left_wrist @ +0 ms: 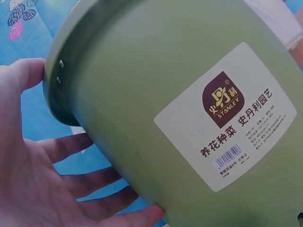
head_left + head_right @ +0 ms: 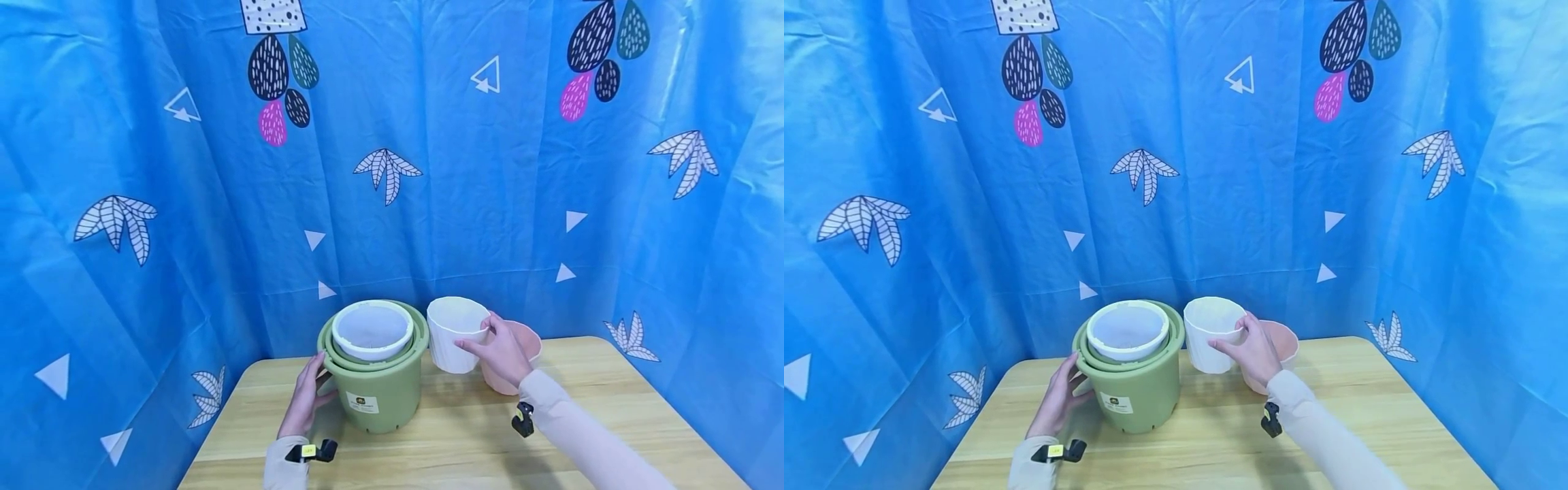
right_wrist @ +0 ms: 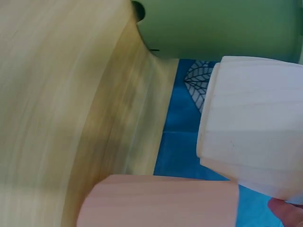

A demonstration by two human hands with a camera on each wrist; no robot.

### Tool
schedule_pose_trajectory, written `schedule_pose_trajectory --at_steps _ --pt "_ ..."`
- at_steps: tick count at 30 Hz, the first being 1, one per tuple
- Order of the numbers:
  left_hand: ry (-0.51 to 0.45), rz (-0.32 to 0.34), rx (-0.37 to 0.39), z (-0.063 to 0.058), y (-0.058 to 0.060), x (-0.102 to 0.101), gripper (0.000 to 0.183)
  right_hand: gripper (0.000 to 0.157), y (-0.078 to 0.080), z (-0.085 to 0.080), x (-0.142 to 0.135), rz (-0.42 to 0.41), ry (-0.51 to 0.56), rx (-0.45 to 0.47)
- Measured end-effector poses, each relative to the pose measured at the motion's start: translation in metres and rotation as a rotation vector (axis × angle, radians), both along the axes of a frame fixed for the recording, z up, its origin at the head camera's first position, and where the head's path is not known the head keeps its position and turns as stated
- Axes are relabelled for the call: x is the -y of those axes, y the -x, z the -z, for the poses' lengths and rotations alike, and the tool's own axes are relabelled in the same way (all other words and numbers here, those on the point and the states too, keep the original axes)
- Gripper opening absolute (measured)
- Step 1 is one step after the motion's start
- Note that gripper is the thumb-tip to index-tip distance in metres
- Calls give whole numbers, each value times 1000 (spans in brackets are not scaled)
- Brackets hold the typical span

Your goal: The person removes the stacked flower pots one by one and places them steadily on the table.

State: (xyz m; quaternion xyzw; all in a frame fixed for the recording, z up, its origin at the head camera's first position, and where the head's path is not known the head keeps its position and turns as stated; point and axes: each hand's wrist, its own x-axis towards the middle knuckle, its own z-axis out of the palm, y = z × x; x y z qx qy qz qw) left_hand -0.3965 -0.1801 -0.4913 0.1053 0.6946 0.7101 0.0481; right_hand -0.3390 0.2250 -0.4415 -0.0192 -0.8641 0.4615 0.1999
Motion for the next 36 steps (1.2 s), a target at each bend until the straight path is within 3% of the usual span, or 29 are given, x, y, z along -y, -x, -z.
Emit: schedule_pose_trajectory --at_steps 10,19,32,36 --pt "-10 -6 4 -1 1 -1 72 67 0 11 0 26 -90 -15" --pt "-12 -11 9 1 0 0 73 60 4 27 2 57 -242 -127" --pt "-10 -15 16 -1 -2 0 72 67 5 39 6 103 -226 -50" --pt "-11 -14 15 -2 -2 -1 71 66 5 42 6 112 -252 -67"
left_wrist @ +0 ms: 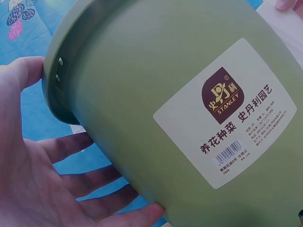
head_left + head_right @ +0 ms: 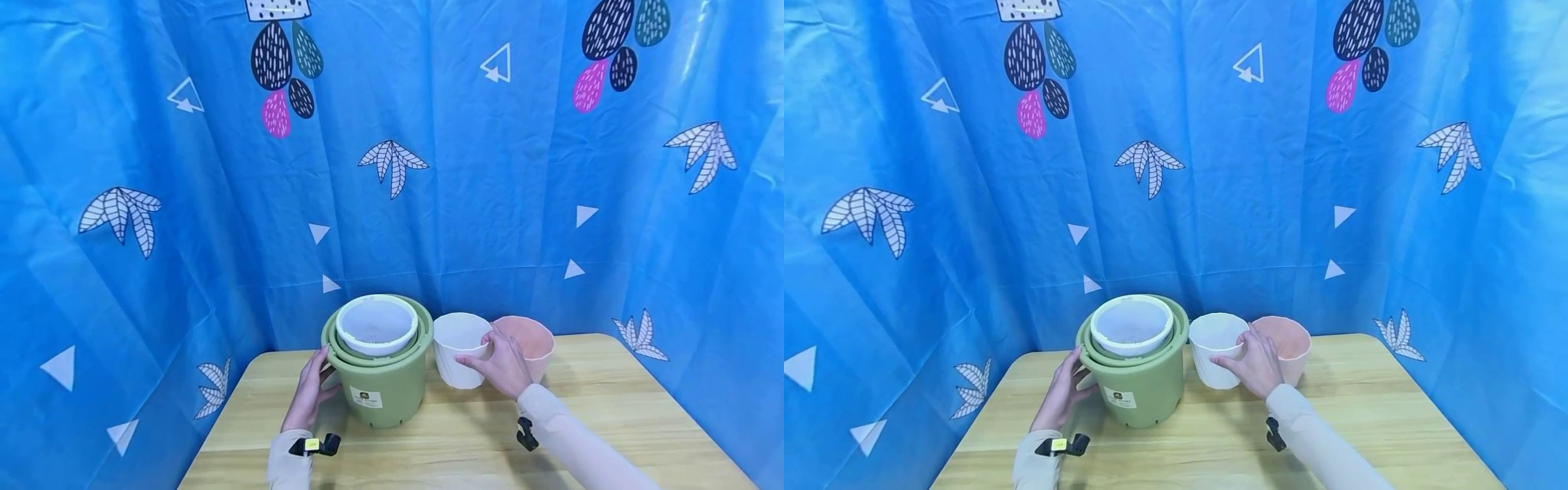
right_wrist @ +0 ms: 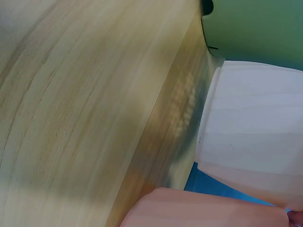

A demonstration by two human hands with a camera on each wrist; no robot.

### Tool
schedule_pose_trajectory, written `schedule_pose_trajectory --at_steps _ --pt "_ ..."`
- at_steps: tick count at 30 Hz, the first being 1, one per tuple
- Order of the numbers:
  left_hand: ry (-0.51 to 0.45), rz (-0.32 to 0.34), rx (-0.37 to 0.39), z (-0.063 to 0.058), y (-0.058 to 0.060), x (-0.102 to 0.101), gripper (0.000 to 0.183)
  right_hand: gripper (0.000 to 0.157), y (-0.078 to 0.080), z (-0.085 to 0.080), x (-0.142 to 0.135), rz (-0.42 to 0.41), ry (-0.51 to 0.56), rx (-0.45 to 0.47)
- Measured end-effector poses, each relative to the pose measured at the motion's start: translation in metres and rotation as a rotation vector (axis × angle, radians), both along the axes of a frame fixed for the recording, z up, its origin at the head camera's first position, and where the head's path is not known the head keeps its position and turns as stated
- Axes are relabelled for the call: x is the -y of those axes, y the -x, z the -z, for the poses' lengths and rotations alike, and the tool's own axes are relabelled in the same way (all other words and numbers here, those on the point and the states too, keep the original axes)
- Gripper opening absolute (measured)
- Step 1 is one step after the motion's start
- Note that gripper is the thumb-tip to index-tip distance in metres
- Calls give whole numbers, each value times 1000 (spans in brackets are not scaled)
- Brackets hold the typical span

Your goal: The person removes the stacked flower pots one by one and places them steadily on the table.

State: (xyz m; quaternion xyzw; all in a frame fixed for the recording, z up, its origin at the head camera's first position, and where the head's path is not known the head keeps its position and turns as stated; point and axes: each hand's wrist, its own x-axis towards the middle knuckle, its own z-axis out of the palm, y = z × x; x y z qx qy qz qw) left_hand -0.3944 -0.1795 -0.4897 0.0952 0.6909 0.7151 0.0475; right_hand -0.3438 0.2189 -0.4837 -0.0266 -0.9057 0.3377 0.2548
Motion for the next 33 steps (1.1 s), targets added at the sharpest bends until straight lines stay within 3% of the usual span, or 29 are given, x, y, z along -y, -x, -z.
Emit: schedule_pose_trajectory --at_steps 8,25,33 --pt "-5 -10 0 -1 1 -1 70 65 0 0 0 9 -31 -16" --pt "-17 -19 -1 -2 2 -2 71 62 3 9 -5 -33 -271 -73" --pt "-11 -20 0 -1 1 -2 70 54 4 12 -12 -49 -281 -26"
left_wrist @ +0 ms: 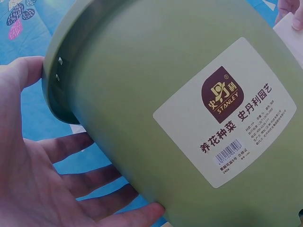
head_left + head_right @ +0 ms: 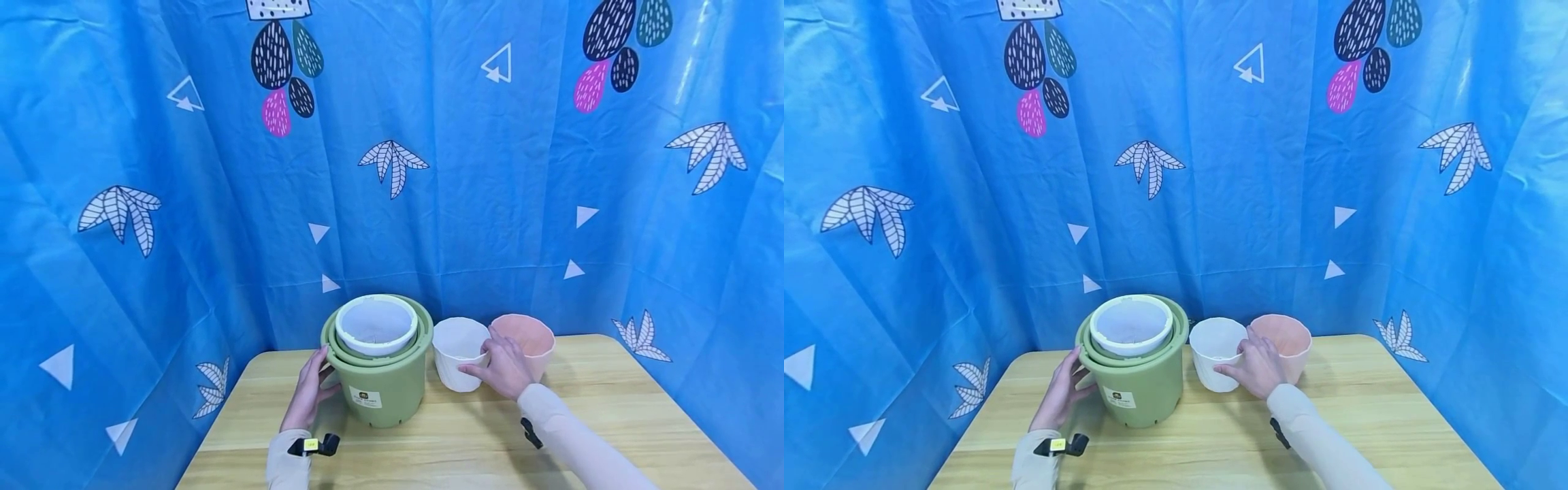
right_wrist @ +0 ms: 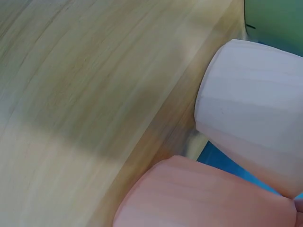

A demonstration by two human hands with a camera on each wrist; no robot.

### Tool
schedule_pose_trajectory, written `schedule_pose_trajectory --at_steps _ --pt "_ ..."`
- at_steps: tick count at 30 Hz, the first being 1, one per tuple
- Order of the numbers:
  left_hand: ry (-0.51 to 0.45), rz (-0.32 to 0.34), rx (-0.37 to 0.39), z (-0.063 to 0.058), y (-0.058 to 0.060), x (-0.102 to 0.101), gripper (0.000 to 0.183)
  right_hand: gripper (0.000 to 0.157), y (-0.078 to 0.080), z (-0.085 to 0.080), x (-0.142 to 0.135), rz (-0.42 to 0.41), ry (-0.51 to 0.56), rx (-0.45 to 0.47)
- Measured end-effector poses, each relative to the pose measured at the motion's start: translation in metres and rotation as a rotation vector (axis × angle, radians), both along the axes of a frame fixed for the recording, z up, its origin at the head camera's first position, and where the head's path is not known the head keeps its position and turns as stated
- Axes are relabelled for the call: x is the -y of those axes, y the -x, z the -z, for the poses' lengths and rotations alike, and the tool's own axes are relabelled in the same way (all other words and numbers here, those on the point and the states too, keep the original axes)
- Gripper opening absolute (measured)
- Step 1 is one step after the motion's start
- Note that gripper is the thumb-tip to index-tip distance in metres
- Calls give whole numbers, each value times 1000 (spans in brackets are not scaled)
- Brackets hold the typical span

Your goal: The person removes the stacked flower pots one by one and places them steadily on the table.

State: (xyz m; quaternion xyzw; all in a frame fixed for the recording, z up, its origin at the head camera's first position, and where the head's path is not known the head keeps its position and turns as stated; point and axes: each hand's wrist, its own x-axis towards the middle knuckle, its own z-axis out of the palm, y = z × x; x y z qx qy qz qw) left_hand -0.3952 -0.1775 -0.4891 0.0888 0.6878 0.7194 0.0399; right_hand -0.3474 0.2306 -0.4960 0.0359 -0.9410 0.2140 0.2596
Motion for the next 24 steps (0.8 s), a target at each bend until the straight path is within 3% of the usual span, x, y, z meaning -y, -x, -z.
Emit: schedule_pose_trajectory --at_steps 18,24 --pt "4 11 -9 1 0 2 71 51 1 2 -1 -36 -44 -32" --pt "2 13 -3 3 1 2 72 59 0 1 -2 -62 -5 -7"
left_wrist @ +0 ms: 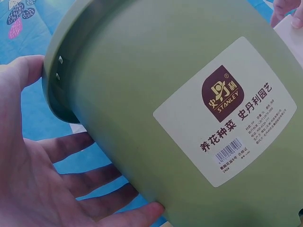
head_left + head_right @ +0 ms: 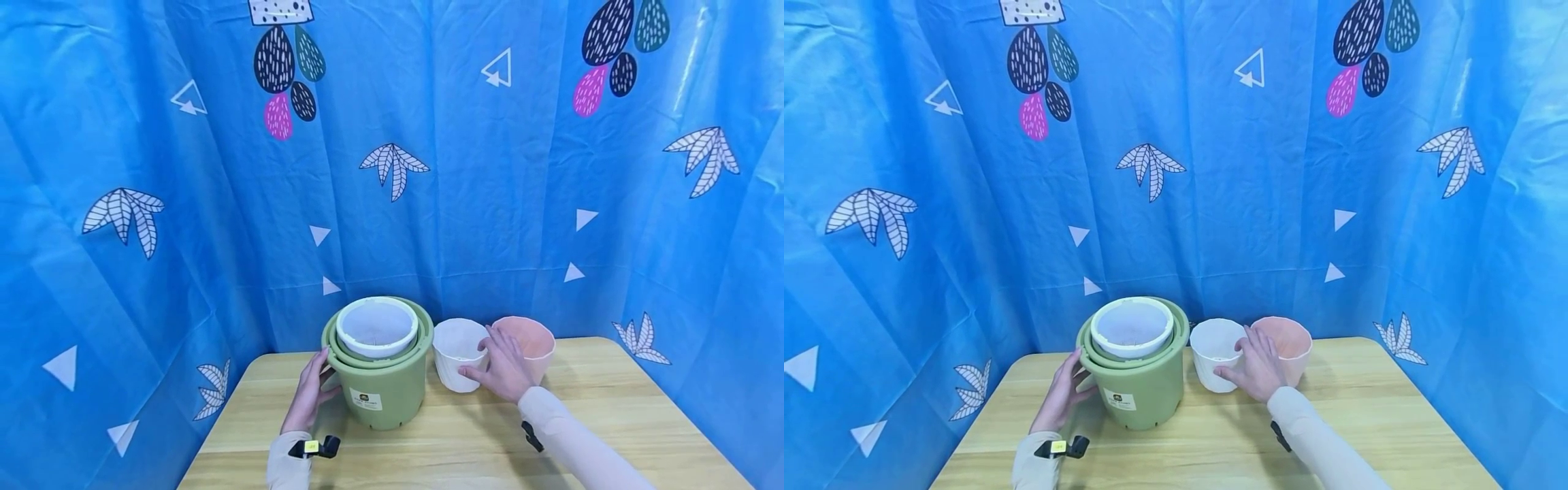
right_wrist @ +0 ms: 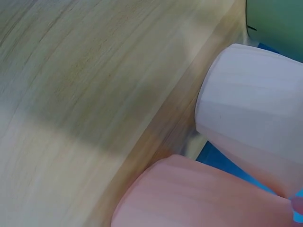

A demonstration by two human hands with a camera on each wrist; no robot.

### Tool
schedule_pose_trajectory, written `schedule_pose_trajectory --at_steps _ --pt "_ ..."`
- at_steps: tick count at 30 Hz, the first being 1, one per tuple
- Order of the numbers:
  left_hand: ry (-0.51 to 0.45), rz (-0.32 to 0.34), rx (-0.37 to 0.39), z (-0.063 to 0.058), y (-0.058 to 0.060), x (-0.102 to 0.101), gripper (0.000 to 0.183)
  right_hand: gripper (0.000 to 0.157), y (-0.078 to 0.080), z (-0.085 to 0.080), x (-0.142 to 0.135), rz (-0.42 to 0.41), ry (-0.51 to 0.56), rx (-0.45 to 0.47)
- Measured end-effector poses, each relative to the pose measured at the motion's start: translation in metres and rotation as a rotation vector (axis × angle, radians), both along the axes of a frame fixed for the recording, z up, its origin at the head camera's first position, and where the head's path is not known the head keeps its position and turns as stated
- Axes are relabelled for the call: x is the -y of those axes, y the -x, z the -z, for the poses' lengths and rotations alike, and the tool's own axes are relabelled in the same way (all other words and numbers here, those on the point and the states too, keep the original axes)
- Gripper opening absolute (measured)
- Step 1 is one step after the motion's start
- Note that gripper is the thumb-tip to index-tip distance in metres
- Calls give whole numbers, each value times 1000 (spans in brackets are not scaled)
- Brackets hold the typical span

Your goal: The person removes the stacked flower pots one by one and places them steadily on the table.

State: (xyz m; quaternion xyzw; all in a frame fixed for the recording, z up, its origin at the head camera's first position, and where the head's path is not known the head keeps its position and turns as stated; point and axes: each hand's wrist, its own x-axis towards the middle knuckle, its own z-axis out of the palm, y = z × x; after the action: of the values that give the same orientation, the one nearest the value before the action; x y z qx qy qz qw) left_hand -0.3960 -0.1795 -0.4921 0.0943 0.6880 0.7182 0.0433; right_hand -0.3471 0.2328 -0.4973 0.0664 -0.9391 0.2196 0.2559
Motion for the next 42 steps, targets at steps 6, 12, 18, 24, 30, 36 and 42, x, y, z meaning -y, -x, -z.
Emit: schedule_pose_trajectory --at_steps 6,12,18,24,30,36,42 --pt "-1 5 -12 1 0 0 70 60 -2 -8 0 -19 78 -1" --pt "-6 8 -13 2 0 1 70 51 -6 -21 1 -43 128 -29" --pt "-2 6 -10 2 -1 2 70 40 -7 -31 6 -77 161 -107" --pt "-2 8 -1 1 -1 1 72 35 -9 -41 14 -110 182 -147" --pt "4 18 -5 0 0 1 72 47 -12 -63 29 -145 212 -82" --pt "5 19 -8 1 0 2 70 58 -17 -85 53 -227 190 -48" --pt "3 16 -10 1 0 2 69 57 -15 -94 77 -304 122 -86"
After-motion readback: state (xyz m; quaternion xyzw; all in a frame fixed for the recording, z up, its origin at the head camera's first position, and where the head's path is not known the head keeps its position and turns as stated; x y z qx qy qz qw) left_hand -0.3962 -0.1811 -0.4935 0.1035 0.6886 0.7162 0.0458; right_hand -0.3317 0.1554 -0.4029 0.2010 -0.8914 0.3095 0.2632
